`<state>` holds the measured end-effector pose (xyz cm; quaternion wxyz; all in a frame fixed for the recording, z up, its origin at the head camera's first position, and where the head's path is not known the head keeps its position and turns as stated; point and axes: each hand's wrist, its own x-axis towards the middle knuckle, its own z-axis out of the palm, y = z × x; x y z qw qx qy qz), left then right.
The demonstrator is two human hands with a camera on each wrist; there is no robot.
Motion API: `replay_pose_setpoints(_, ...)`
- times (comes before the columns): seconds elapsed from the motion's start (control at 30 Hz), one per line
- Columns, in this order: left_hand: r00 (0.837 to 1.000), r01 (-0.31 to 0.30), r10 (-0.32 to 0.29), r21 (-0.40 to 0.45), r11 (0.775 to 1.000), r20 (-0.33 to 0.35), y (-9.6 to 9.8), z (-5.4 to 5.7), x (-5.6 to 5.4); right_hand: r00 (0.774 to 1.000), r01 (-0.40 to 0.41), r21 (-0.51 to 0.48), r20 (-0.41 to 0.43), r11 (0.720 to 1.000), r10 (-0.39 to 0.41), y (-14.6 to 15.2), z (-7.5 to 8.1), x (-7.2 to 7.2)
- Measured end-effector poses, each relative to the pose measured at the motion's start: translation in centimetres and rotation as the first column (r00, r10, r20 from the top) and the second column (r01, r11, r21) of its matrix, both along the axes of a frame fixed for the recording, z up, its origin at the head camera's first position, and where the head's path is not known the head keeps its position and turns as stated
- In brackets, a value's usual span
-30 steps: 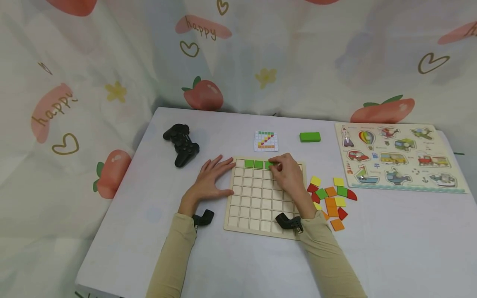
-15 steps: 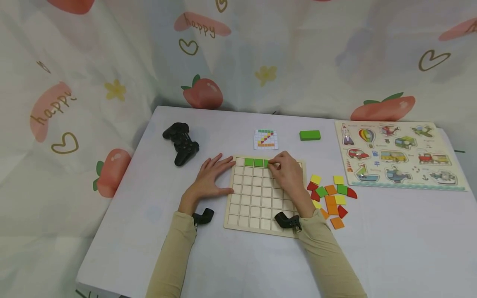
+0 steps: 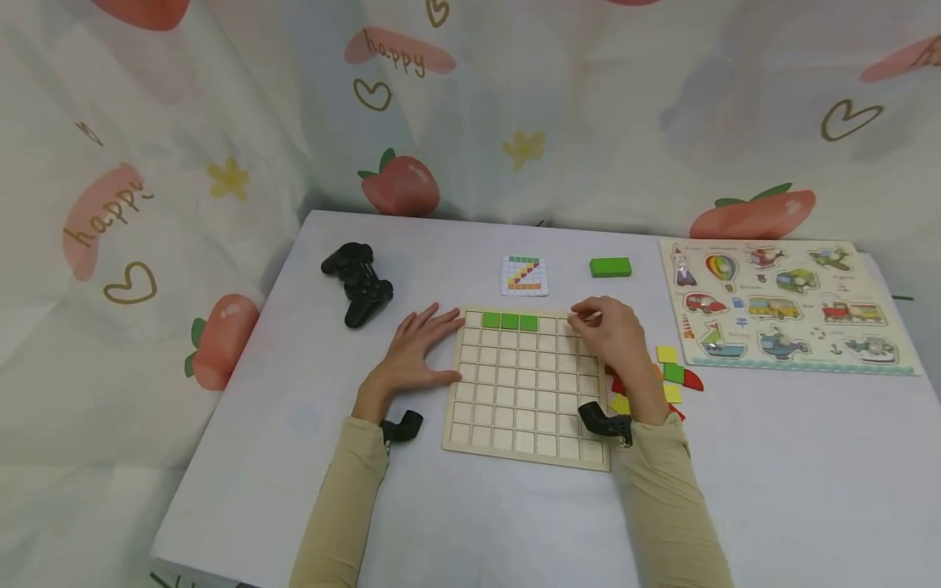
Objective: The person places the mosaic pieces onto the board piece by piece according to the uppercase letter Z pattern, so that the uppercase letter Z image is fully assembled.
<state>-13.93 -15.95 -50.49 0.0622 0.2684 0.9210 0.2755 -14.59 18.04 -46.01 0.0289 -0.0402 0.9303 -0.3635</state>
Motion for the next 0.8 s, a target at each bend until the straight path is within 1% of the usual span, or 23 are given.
replay_pose_setpoints(0.1,1.0,0.003,-0.003,0.001,1.0,0.0,0.0,0.0,0.0,0.998,-0.019,0.032,0.057,0.999,0.017,2.1,0.7,0.1)
replay_pose_setpoints(0.2,1.0,-0.001,0.001,-0.011,1.0,0.007,0.0,-0.1,0.0,0.995,-0.031,0.063,0.094,0.998,0.025,3.8,1.6,0.4)
replay_pose_setpoints(0.33,1.0,-0.011,0.011,-0.022,1.0,0.018,-0.1,-0.3,0.0,0.991,-0.045,0.102,0.13,0.994,0.031,5.2,2.7,1.4)
replay_pose_setpoints(0.43,1.0,-0.014,0.014,-0.027,1.0,0.013,-0.1,-0.3,-0.1,0.984,-0.073,0.127,0.168,0.989,0.051,6.0,3.2,2.3)
replay_pose_setpoints(0.5,1.0,-0.013,0.013,-0.027,1.0,0.007,-0.1,-0.3,-0.1,0.978,-0.094,0.143,0.2,0.985,0.065,6.5,3.3,3.0)
replay_pose_setpoints(0.6,1.0,-0.012,0.012,-0.023,1.0,0.009,0.0,-0.3,-0.1,0.965,-0.119,0.169,0.251,0.978,0.074,7.1,3.1,3.7)
replay_pose_setpoints(0.73,1.0,-0.01,0.011,-0.02,1.0,0.011,0.1,-0.2,0.0,0.946,-0.153,0.188,0.311,0.97,0.089,7.4,2.5,4.4)
replay_pose_setpoints(0.8,1.0,-0.007,0.007,-0.015,1.0,0.007,0.2,-0.2,0.1,0.943,-0.157,0.189,0.321,0.969,0.09,7.4,2.3,4.6)
